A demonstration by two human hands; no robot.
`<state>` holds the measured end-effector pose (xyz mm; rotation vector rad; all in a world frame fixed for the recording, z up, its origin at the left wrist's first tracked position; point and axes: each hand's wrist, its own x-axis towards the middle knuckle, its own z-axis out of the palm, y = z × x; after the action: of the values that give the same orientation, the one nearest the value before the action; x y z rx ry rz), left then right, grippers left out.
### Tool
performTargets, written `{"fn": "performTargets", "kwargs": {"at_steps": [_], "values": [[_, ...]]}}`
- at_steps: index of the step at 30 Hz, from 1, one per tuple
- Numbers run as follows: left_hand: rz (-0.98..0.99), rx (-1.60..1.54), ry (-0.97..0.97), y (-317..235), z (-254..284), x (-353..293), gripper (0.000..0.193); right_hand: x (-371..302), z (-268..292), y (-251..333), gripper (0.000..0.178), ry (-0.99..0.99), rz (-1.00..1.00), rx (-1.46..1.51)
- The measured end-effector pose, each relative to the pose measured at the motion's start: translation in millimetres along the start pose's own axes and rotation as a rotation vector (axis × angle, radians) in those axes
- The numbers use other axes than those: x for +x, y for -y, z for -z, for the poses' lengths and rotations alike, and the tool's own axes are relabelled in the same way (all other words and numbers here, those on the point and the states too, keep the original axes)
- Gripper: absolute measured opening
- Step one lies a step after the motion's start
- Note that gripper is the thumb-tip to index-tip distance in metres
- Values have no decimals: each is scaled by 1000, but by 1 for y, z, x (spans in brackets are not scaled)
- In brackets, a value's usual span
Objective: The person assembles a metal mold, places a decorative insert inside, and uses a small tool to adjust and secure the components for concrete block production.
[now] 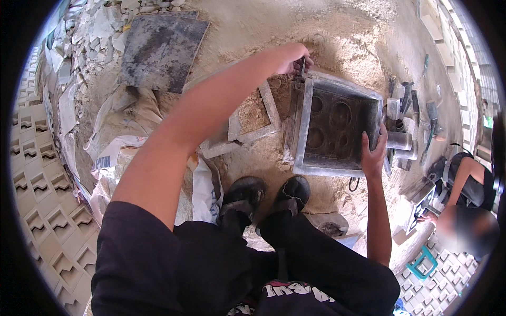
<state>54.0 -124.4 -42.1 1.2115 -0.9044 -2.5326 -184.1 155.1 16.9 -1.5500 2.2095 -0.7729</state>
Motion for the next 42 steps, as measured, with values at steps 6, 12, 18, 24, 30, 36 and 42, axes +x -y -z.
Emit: {"fn": "performTargets", "kwargs": {"at_steps": [6, 12, 18, 24, 30, 36, 42], "values": [[-133, 220, -126, 2, 21, -9, 15, 2, 1, 0, 62, 12, -32, -24], [-263, 916, -358, -8, 13, 0, 17, 2, 0, 1, 66, 21, -38, -62], [-161, 507, -264, -12, 9, 5, 24, 0, -1, -2, 64, -23, 2, -95], [-208, 861, -307, -6, 4, 2, 36, 0, -1, 2, 64, -22, -18, -96], [-348, 1004, -545, 13, -4, 29, 26, 0, -2, 2, 63, -25, -11, -82], [-263, 440, -327, 17, -15, 37, 14, -1, 2, -2, 66, 16, -68, -68], [-71, -234, -401, 14, -1, 40, 38, 1, 0, 8, 62, 3, -37, -47]]}}
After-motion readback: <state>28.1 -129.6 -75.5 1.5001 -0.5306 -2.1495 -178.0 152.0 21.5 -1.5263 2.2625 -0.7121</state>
